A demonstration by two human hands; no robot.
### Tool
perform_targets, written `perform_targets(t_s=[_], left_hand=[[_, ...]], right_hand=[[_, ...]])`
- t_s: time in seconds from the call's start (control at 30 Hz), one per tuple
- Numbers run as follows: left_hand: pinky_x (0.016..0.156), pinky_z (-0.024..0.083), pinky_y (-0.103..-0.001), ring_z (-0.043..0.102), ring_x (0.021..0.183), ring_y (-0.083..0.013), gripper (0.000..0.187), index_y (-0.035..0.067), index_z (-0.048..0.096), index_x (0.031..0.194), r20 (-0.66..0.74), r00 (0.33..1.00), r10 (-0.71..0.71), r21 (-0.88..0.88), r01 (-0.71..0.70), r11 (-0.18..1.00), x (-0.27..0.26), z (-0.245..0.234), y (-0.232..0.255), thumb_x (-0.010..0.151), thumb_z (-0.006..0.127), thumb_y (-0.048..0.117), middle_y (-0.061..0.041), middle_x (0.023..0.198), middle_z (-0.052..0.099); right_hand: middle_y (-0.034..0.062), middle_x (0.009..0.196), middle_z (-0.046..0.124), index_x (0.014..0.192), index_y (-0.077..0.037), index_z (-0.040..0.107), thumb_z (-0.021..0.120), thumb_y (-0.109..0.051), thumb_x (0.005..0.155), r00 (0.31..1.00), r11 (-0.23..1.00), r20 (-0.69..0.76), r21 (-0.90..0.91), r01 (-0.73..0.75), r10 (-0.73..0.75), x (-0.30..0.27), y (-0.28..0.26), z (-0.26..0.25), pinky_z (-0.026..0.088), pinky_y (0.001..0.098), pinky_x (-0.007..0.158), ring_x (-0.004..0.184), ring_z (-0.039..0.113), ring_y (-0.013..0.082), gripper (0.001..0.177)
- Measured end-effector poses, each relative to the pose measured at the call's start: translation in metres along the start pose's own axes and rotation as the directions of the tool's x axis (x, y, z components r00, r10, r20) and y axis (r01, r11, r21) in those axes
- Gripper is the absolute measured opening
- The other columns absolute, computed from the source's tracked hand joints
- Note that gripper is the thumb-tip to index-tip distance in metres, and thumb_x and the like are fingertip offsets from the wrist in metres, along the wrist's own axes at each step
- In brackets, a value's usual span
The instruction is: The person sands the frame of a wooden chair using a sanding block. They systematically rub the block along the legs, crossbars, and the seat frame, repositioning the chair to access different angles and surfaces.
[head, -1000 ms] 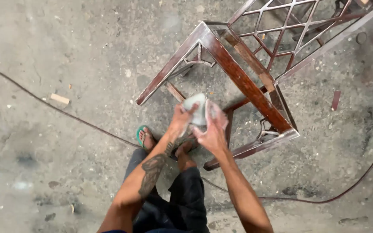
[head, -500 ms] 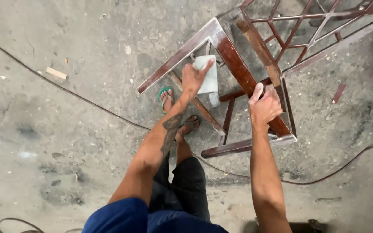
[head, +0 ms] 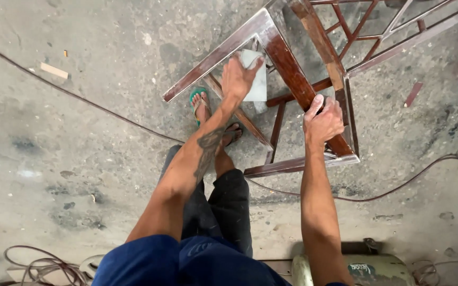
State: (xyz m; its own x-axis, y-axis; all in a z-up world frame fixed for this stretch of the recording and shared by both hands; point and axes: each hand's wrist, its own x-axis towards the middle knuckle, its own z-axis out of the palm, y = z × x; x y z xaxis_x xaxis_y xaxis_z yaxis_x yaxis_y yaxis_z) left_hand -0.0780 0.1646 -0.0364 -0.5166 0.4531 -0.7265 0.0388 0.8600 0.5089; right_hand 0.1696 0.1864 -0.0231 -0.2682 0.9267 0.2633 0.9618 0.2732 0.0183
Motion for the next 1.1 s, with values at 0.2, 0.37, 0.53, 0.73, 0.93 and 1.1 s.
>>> perform_targets(t_s=[0.2, 0.37, 0.53, 0.73, 0.93, 1.1], left_hand=[[0.089, 0.055, -0.06, 0.068, 0.109, -0.0507, 0.071, -0.007, 0.066, 0.11, 0.055, 0.996, 0.064, -0.128, -0.056, 0.99, -0.035, -0.012, 0.009, 0.083, 0.069, 0.059, -0.034, 0.101, 0.071], [0.076, 0.053, -0.054, 0.073, 0.091, -0.0434, 0.06, -0.004, 0.066, 0.103, -0.03, 0.999, 0.032, -0.237, -0.038, 0.971, -0.038, 0.004, 0.002, 0.084, 0.072, 0.053, -0.029, 0.086, 0.07], [0.067, 0.051, -0.05, 0.071, 0.074, -0.0395, 0.055, -0.005, 0.068, 0.091, -0.072, 0.997, 0.041, -0.312, -0.061, 0.948, -0.028, 0.007, -0.001, 0.081, 0.077, 0.048, -0.026, 0.074, 0.068], [0.055, 0.043, -0.035, 0.051, 0.056, -0.0187, 0.049, 0.004, 0.058, 0.074, -0.126, 0.99, 0.061, -0.428, -0.109, 0.897, -0.019, 0.033, -0.02, 0.08, 0.081, 0.046, -0.007, 0.057, 0.051], [0.048, 0.036, -0.028, 0.047, 0.046, -0.0142, 0.045, 0.01, 0.053, 0.066, -0.174, 0.979, 0.105, -0.435, -0.173, 0.884, -0.036, 0.008, 0.006, 0.084, 0.078, 0.043, -0.003, 0.049, 0.053], [0.055, 0.045, -0.037, 0.056, 0.051, -0.0237, 0.054, 0.008, 0.055, 0.066, -0.047, 0.989, 0.137, -0.347, -0.145, 0.927, 0.003, 0.021, -0.044, 0.076, 0.085, 0.051, -0.009, 0.053, 0.055]], right_hand=[[0.006, 0.074, 0.053, 0.083, -0.012, 0.063, 0.053, -0.041, 0.105, 0.999, 0.998, -0.029, 0.042, 0.045, -0.044, -0.004, 0.011, 0.009, 0.055, 0.0425, 0.058, 0.067, 0.064, 0.0319, 0.038], [0.011, 0.08, 0.062, 0.09, -0.009, 0.069, 0.058, -0.037, 0.102, 0.998, 0.996, -0.046, 0.075, 0.049, -0.045, -0.013, 0.023, 0.027, 0.056, 0.0429, 0.061, 0.072, 0.068, 0.0354, 0.033], [0.0108, 0.082, 0.066, 0.091, -0.009, 0.07, 0.059, -0.037, 0.102, 0.997, 0.994, -0.049, 0.086, 0.064, -0.06, -0.018, 0.03, 0.034, 0.056, 0.0407, 0.063, 0.075, 0.069, 0.0343, 0.031], [0.0086, 0.074, 0.056, 0.083, -0.011, 0.062, 0.052, -0.038, 0.106, 0.998, 0.992, -0.035, 0.116, 0.051, -0.047, -0.013, 0.026, 0.033, 0.054, 0.0412, 0.061, 0.071, 0.065, 0.0341, 0.037], [0.0056, 0.074, 0.054, 0.082, -0.014, 0.059, 0.052, -0.037, 0.106, 0.998, 0.993, -0.019, 0.095, 0.065, -0.064, -0.009, 0.025, 0.031, 0.054, 0.0405, 0.062, 0.071, 0.064, 0.0325, 0.035], [0.0063, 0.074, 0.054, 0.081, -0.014, 0.057, 0.051, -0.036, 0.107, 0.997, 0.99, -0.039, 0.115, 0.076, -0.072, -0.009, 0.024, 0.028, 0.054, 0.0384, 0.065, 0.071, 0.065, 0.0329, 0.035]])
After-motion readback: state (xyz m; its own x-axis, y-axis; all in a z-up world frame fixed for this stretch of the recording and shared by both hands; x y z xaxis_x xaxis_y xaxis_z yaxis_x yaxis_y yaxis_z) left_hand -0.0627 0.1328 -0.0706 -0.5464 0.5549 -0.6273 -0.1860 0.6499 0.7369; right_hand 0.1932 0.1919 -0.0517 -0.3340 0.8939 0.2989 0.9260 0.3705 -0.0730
